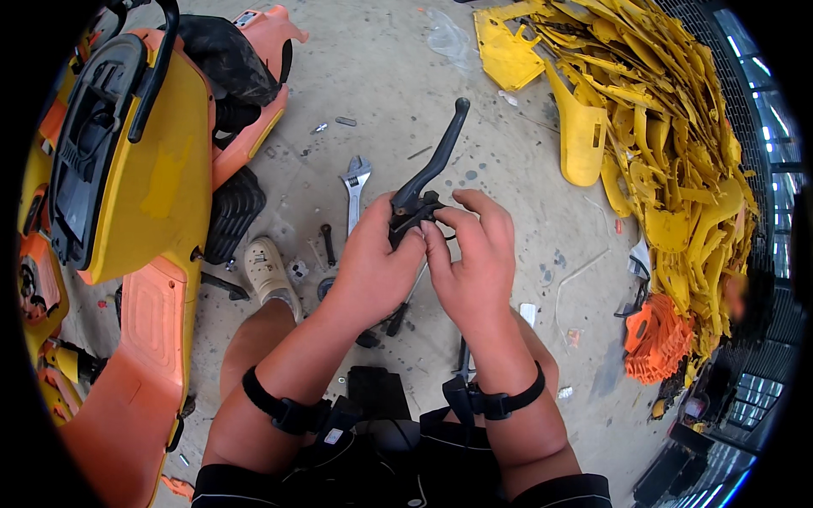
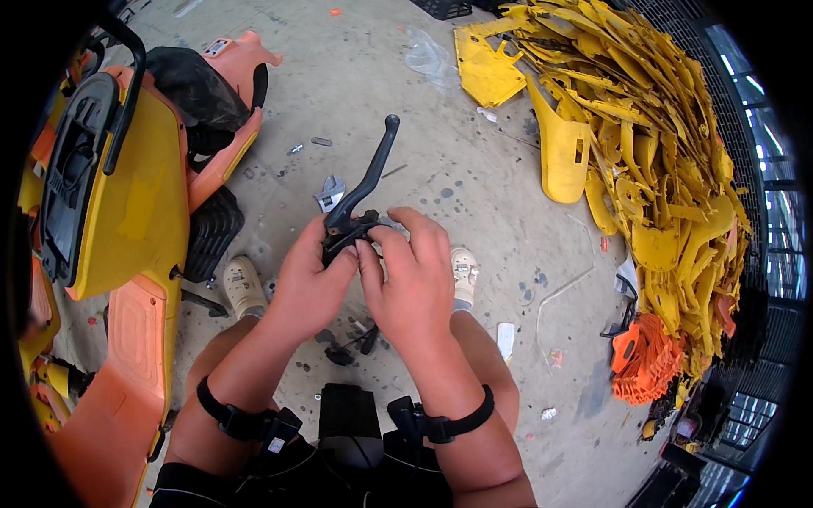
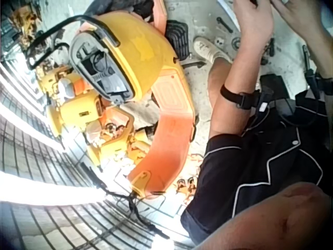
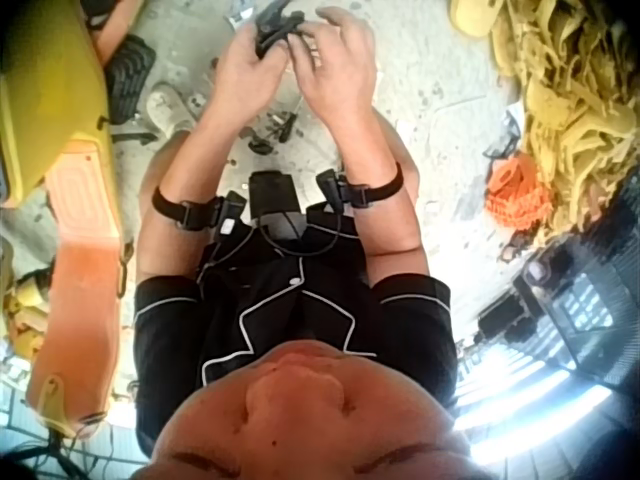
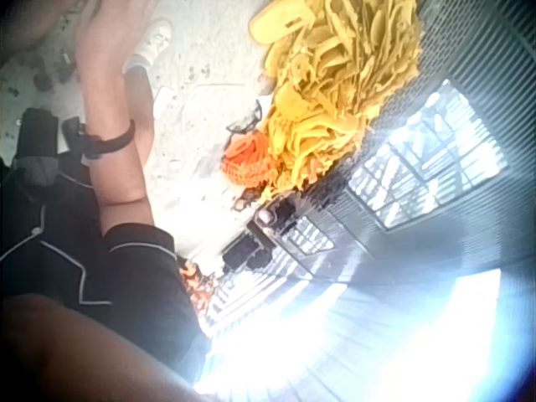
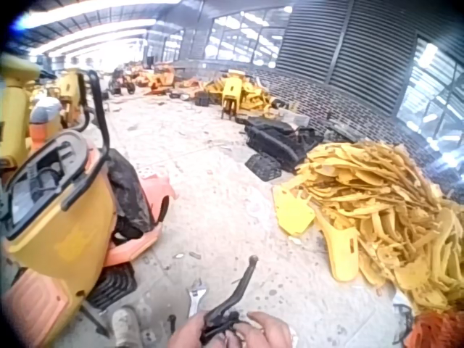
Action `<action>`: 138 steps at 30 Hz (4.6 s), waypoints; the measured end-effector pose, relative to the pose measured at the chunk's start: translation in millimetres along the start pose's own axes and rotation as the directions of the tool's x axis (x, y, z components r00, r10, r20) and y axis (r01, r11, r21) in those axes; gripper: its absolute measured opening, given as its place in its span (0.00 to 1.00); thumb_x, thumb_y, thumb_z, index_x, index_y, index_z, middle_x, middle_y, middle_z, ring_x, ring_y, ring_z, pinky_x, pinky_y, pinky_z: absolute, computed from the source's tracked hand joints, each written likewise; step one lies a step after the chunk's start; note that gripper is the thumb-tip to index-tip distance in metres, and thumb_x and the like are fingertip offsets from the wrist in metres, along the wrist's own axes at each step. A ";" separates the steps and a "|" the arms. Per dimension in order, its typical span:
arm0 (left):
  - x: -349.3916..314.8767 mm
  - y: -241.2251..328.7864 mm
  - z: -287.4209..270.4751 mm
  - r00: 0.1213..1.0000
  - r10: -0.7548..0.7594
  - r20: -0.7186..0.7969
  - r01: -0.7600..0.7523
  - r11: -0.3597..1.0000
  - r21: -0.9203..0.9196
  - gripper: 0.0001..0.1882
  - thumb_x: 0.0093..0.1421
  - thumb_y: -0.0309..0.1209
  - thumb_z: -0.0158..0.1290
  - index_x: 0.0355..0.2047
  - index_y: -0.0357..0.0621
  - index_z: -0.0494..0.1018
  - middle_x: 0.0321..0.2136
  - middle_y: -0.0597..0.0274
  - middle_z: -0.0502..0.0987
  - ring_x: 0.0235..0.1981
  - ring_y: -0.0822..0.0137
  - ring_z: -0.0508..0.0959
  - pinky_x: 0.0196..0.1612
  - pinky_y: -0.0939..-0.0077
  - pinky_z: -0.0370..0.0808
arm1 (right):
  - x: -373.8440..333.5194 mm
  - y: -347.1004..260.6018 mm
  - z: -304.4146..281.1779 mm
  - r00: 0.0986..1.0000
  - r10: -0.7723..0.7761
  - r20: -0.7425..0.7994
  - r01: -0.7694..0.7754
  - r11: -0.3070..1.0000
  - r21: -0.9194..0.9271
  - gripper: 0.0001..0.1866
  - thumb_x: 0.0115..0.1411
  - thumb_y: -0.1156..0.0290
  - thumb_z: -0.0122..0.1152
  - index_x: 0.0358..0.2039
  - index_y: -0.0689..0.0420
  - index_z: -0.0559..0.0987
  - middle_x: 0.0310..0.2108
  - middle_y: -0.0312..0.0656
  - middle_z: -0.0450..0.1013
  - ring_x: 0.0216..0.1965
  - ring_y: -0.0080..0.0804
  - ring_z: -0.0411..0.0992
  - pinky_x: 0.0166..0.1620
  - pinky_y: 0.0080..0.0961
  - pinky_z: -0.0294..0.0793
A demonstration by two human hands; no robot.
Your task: The person sits on the floor and assembles a black plastic lever component by hand. They attach a small metal pin and a wire to the lever, then use a wrench to tighten the assembly. The person repeatedly tests the lever's movement throughout the process.
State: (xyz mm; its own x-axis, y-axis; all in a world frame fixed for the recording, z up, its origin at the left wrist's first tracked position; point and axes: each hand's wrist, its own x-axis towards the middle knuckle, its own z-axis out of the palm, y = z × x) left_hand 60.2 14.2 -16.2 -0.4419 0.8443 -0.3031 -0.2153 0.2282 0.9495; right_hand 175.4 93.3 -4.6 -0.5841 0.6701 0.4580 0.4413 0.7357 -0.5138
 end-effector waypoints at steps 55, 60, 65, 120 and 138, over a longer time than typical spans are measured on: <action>-2.3 -14.4 3.5 0.951 0.306 -0.037 -0.276 0.897 0.346 0.21 0.66 0.21 0.48 0.58 0.36 0.63 0.47 0.49 0.74 0.47 0.61 0.77 0.50 0.67 0.74 | -3.7 -13.3 -5.2 0.987 0.128 0.101 -0.110 0.980 -0.168 0.05 0.57 0.72 0.66 0.34 0.55 0.80 0.33 0.45 0.75 0.35 0.43 0.73 0.38 0.36 0.73; -2.9 -18.3 4.9 0.937 0.349 -0.020 -0.314 0.865 0.390 0.21 0.66 0.20 0.48 0.59 0.36 0.62 0.47 0.47 0.72 0.49 0.54 0.75 0.53 0.65 0.72 | -3.8 -13.5 -1.9 0.927 0.321 0.192 -0.321 0.946 -0.033 0.07 0.64 0.67 0.59 0.33 0.56 0.78 0.23 0.47 0.76 0.25 0.50 0.76 0.28 0.42 0.74; -3.6 -12.2 7.2 0.929 0.371 -0.003 -0.343 0.862 0.373 0.21 0.62 0.18 0.47 0.56 0.31 0.60 0.48 0.38 0.67 0.51 0.40 0.70 0.56 0.57 0.68 | -1.4 -13.6 -1.2 0.814 0.509 0.279 -0.564 0.807 0.174 0.10 0.65 0.65 0.57 0.33 0.60 0.79 0.22 0.52 0.77 0.26 0.53 0.77 0.30 0.41 0.74; 12.1 -7.2 15.6 0.923 0.383 -0.047 -0.346 0.875 0.337 0.25 0.64 0.24 0.51 0.60 0.26 0.63 0.46 0.41 0.76 0.48 0.48 0.78 0.50 0.64 0.75 | 10.9 4.4 -2.8 0.938 0.325 0.124 -0.346 0.840 0.417 0.05 0.62 0.74 0.63 0.36 0.62 0.79 0.31 0.44 0.75 0.30 0.37 0.75 0.35 0.29 0.74; 11.2 -16.9 19.7 0.891 0.437 -0.125 -0.400 0.884 0.242 0.25 0.63 0.18 0.54 0.61 0.30 0.63 0.52 0.48 0.75 0.53 0.63 0.76 0.55 0.70 0.73 | 3.7 7.0 3.8 0.737 0.550 0.394 -0.634 0.356 0.687 0.07 0.67 0.70 0.61 0.37 0.61 0.78 0.29 0.31 0.73 0.31 0.17 0.68 0.35 0.19 0.70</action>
State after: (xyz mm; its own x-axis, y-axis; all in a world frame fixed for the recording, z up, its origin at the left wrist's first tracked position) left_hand 76.0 29.3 -34.0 -0.5962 0.7914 0.1352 0.1975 -0.0187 0.9801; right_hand 173.7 100.6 -9.3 -0.4562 0.8594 -0.2311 0.0595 -0.2296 -0.9715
